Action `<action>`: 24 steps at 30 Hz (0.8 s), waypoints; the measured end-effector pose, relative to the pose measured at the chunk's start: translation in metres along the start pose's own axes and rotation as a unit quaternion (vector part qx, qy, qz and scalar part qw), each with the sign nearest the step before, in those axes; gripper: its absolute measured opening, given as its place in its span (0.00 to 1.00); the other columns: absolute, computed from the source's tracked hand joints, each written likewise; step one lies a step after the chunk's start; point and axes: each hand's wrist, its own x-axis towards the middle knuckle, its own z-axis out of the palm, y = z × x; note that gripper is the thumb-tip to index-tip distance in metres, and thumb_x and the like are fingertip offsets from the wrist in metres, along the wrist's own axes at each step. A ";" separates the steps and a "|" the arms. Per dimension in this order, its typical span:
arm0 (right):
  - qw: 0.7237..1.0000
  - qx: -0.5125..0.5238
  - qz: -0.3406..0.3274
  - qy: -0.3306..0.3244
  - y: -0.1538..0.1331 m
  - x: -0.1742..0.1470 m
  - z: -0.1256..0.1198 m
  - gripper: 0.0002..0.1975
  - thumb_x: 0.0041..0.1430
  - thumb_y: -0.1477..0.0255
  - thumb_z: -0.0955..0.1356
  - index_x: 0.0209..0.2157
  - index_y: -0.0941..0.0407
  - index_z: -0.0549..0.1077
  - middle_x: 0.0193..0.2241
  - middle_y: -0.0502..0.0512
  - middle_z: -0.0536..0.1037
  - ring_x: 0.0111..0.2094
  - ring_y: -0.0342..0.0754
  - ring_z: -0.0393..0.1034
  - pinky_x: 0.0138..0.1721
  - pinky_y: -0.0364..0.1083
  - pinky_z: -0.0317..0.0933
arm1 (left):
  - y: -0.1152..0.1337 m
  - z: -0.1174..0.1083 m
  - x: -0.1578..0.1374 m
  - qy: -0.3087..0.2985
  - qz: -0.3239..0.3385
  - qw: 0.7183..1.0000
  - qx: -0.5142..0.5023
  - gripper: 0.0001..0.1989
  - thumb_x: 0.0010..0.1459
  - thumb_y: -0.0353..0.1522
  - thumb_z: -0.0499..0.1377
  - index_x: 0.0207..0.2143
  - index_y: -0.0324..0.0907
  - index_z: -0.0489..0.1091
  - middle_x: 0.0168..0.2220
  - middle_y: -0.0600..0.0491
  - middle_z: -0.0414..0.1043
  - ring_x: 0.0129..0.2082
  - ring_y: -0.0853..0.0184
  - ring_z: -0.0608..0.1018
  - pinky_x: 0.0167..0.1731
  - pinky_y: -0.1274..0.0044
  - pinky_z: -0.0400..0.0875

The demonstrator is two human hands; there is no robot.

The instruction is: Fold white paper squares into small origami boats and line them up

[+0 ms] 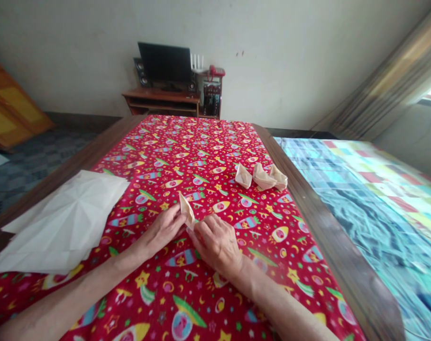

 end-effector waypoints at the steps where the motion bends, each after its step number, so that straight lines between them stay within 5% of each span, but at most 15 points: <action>1: 0.999 0.032 0.013 -0.005 -0.001 0.001 -0.001 0.07 0.63 0.69 0.62 0.34 0.55 0.69 0.29 0.54 0.73 0.32 0.46 0.67 0.34 0.44 0.60 | -0.003 0.000 0.002 0.005 0.017 1.000 0.011 0.07 0.58 0.35 0.51 0.33 0.41 0.65 0.27 0.54 0.74 0.28 0.64 0.77 0.27 0.77 0.70; 9: 0.955 0.171 0.242 -0.015 0.001 0.019 -0.001 0.14 0.62 0.61 0.62 0.33 0.57 0.72 0.22 0.49 0.73 0.22 0.41 0.64 0.25 0.40 0.55 | -0.012 0.003 0.001 0.012 0.054 0.994 0.094 0.09 0.60 0.34 0.50 0.36 0.40 0.67 0.27 0.52 0.73 0.26 0.66 0.76 0.27 0.79 0.68; 14: 0.949 0.159 0.271 -0.018 0.005 0.026 0.007 0.15 0.56 0.67 0.64 0.18 0.57 0.64 0.15 0.46 0.64 0.18 0.38 0.56 0.21 0.39 0.49 | -0.012 0.005 0.001 0.028 0.065 0.985 0.159 0.11 0.56 0.30 0.51 0.40 0.39 0.70 0.26 0.53 0.73 0.25 0.68 0.75 0.28 0.79 0.67; 19: 0.949 0.142 0.282 -0.011 0.012 0.026 0.008 0.13 0.52 0.71 0.64 0.17 0.56 0.61 0.14 0.45 0.61 0.17 0.38 0.54 0.20 0.39 0.47 | -0.018 -0.001 0.006 0.022 0.047 0.990 0.128 0.23 0.54 0.29 0.54 0.54 0.38 0.66 0.31 0.51 0.76 0.27 0.67 0.76 0.31 0.78 0.70; 24: 0.947 0.161 0.277 -0.014 0.014 0.026 0.008 0.12 0.52 0.70 0.63 0.17 0.56 0.61 0.14 0.45 0.62 0.18 0.38 0.55 0.21 0.39 0.48 | -0.018 -0.004 0.007 -0.029 0.013 0.999 0.010 0.16 0.53 0.28 0.54 0.45 0.38 0.72 0.25 0.53 0.73 0.23 0.70 0.74 0.24 0.81 0.69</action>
